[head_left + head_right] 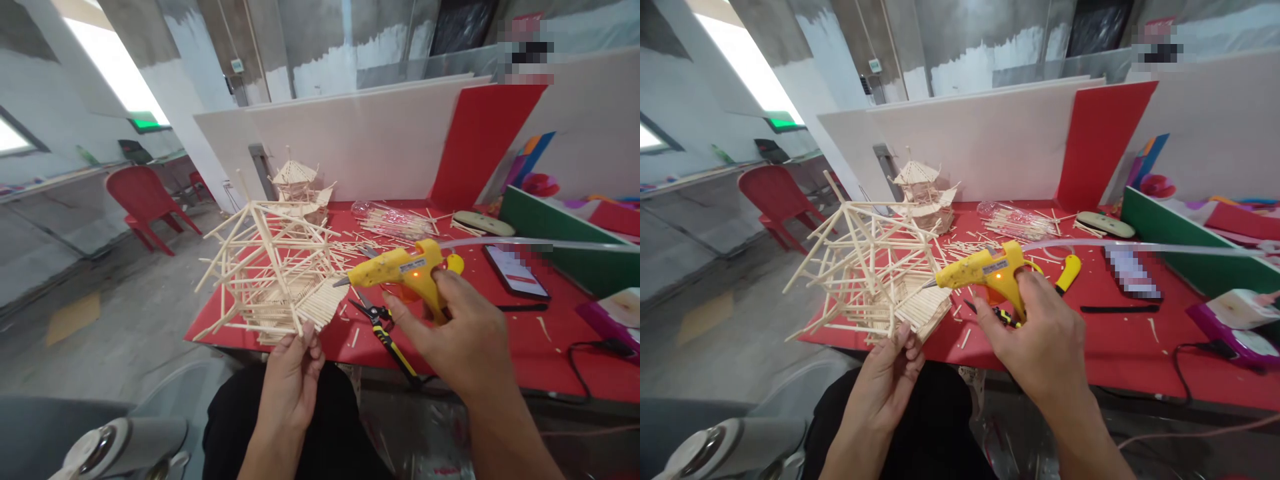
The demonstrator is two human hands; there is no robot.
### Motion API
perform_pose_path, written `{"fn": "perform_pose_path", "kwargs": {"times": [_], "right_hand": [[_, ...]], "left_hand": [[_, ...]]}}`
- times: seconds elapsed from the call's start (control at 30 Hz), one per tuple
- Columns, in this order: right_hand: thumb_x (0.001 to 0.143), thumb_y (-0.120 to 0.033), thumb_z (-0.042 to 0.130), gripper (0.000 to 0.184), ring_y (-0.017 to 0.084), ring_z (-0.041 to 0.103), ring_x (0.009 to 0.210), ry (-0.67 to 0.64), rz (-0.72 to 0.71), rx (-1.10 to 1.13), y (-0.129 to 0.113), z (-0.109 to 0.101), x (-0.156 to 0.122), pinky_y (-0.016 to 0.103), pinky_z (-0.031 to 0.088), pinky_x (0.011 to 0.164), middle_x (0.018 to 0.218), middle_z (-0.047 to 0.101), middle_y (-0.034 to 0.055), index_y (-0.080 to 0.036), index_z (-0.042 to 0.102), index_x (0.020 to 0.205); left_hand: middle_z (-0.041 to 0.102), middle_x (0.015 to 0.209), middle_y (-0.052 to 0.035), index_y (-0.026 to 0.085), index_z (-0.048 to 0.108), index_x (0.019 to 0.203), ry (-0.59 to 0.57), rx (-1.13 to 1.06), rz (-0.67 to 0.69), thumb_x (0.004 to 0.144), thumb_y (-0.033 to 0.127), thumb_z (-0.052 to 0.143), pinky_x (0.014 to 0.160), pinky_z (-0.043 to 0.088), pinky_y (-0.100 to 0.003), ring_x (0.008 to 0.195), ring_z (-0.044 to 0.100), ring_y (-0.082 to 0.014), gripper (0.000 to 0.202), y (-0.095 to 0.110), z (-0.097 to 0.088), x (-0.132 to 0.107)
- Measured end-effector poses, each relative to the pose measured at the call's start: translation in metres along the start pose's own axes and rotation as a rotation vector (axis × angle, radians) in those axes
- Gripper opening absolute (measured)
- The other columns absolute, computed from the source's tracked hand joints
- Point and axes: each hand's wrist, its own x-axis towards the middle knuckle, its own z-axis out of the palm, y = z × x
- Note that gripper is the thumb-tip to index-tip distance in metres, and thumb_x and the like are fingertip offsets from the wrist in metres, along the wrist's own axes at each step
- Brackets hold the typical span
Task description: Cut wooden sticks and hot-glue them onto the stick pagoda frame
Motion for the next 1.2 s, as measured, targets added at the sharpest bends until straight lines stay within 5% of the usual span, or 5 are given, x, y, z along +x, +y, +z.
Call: {"fn": "perform_pose_path", "kwargs": {"times": [0.13,0.33,1.2], "right_hand": [[0.079,-0.05,0.061,0.043,0.021,0.062,0.076,-0.067,-0.122,0.015,-0.012,0.013,-0.004,0.029,0.044,0.06,0.09,0.067,0.0088,-0.014,0.06,0.101],[0.081,-0.042,0.058,0.037,0.019,0.062,0.073,-0.152,-0.214,-0.023,-0.028,0.024,-0.001,0.028,0.038,0.056,0.09,0.068,0.0053,-0.015,0.059,0.107],[0.084,-0.033,0.056,0.034,0.018,0.061,0.074,-0.104,-0.307,-0.078,-0.034,0.029,0.0,0.029,0.04,0.057,0.101,0.068,0.0083,-0.012,0.058,0.111]], "left_hand": [[0.051,0.057,0.0037,0.014,0.053,0.066,0.009,-0.02,-0.004,0.054,0.022,0.088,0.043,0.034,-0.015,0.05,0.043,-0.0052,0.038,0.0,0.0,-0.001],[0.05,0.055,0.0036,0.013,0.054,0.065,0.028,0.024,0.015,0.05,0.026,0.09,0.042,0.033,-0.015,0.049,0.042,-0.0049,0.041,0.001,0.001,-0.001],[0.049,0.059,0.0023,0.014,0.054,0.066,-0.021,-0.085,-0.067,0.06,0.022,0.085,0.042,0.033,-0.015,0.052,0.041,-0.0059,0.033,0.0,-0.002,-0.002]]}}
